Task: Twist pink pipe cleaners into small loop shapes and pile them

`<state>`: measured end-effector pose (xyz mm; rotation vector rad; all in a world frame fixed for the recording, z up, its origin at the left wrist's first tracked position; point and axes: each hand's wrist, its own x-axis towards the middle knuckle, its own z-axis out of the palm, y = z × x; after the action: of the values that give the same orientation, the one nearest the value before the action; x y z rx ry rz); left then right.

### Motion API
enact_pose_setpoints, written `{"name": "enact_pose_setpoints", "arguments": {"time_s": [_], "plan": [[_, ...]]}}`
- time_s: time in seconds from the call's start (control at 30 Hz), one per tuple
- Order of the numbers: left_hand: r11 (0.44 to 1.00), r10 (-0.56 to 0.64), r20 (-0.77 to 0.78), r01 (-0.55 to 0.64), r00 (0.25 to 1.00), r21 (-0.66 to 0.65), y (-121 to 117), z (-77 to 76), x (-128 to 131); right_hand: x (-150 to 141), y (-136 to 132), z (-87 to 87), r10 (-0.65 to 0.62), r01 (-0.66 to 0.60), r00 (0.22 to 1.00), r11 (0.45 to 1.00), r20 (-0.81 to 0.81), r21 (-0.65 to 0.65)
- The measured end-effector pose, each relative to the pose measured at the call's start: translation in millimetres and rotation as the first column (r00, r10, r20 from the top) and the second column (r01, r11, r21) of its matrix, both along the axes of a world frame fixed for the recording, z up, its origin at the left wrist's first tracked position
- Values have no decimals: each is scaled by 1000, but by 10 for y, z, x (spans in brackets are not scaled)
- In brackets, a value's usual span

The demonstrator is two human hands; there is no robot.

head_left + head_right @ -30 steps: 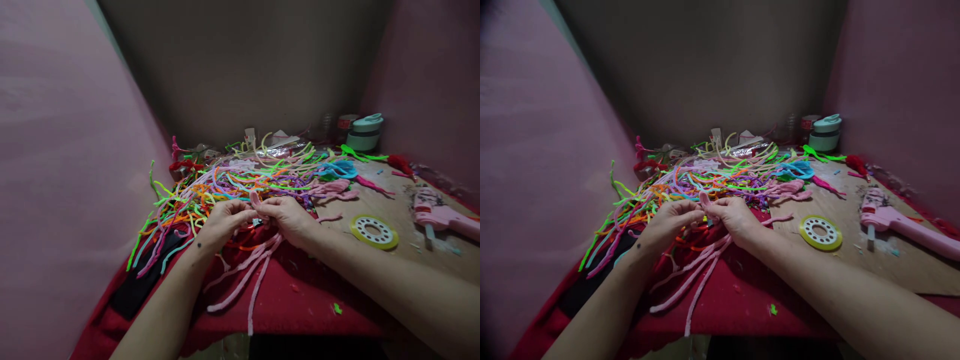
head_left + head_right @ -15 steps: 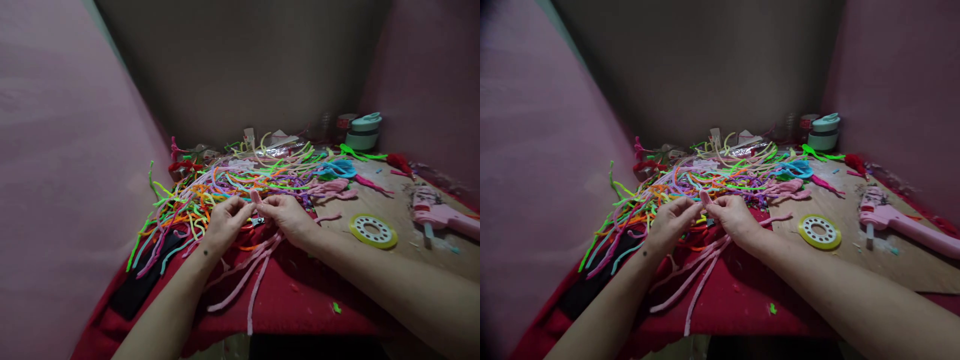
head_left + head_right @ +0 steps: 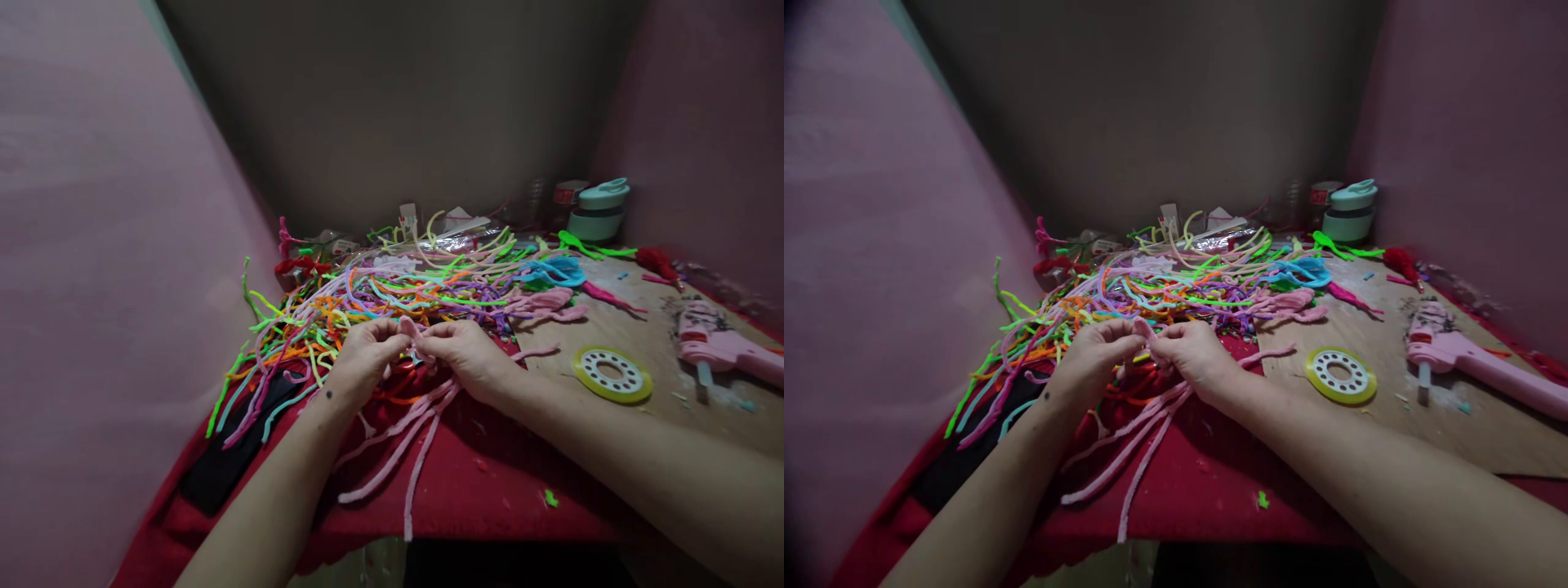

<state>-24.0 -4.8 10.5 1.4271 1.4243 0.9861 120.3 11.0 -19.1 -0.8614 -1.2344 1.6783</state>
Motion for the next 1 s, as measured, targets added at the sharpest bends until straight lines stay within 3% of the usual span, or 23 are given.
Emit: {"name": "enact_pose_setpoints", "arguments": {"time_s": [0.2, 0.4, 0.53, 0.7, 1.0], "plan": [[998, 33, 16, -32, 999, -49, -11, -39, 99, -37, -37, -8, -79, 70, 990, 995, 120, 74], [994, 5, 240, 21, 971, -104, -17, -94, 125, -31, -35, -21, -118, 103, 978, 990, 172, 94], [991, -18, 300, 57, 954, -121, 5, -139, 103, -43, -39, -16, -125, 105, 973, 988, 193, 110], [991, 36, 389, 17, 920, -132, 20, -192, 132, -80, -45, -75, -132, 106, 973, 984, 191, 140], [994, 44, 325, -7, 945, -113, -7, -143, 141, -71, -29, -74, -191, 138, 948, 967, 253, 213]]}}
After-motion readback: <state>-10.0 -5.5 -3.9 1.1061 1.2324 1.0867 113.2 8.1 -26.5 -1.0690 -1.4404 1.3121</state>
